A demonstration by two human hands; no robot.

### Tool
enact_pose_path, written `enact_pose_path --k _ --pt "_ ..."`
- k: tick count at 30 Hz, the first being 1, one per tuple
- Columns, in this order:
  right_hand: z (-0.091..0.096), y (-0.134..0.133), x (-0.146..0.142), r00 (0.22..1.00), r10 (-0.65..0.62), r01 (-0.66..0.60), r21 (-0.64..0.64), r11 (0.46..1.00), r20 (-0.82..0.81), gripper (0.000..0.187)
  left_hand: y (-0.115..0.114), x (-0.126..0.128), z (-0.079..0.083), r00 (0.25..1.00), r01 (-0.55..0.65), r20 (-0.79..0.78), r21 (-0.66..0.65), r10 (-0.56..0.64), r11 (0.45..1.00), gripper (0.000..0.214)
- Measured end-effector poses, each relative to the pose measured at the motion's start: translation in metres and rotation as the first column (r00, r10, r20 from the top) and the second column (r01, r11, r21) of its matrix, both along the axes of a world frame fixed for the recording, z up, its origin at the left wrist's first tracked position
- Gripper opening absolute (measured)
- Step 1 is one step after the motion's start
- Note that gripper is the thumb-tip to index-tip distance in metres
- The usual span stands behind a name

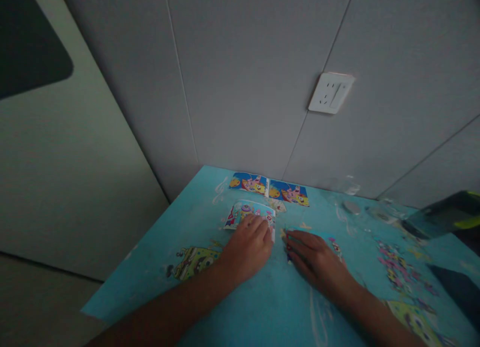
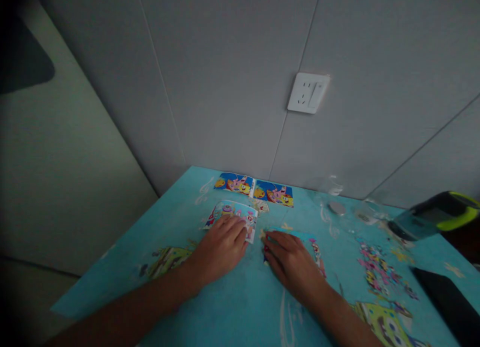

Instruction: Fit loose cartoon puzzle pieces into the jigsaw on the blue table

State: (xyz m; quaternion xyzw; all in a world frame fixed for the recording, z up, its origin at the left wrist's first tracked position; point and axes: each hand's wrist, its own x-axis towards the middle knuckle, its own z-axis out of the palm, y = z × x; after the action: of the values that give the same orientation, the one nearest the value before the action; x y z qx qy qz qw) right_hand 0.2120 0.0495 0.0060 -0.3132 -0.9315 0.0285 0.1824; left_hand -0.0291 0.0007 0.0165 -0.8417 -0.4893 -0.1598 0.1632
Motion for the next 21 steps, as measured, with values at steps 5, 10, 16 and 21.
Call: enact_pose_path --k 5,10,16,21 --pt "-0.016 0.000 -0.007 0.994 0.029 -0.029 0.003 1.000 -0.104 0.030 -0.008 -0.007 -0.009 0.990 -0.108 0.076 -0.107 0.116 0.988 0.029" --pt "-0.028 -0.002 -0.004 0.991 0.014 -0.017 -0.023 1.000 -0.136 0.032 -0.010 -0.003 -0.008 0.983 -0.116 0.116 -0.191 0.140 0.975 0.035" --pt "-0.021 -0.002 -0.007 0.987 -0.001 -0.016 -0.105 0.994 -0.162 0.027 -0.006 -0.007 -0.008 0.986 -0.083 0.121 -0.215 0.111 0.973 0.038" --pt "-0.004 -0.011 -0.019 0.985 -0.048 0.028 -0.124 0.992 -0.164 0.020 -0.005 -0.013 -0.018 0.995 -0.072 0.062 -0.144 0.081 0.987 0.034"
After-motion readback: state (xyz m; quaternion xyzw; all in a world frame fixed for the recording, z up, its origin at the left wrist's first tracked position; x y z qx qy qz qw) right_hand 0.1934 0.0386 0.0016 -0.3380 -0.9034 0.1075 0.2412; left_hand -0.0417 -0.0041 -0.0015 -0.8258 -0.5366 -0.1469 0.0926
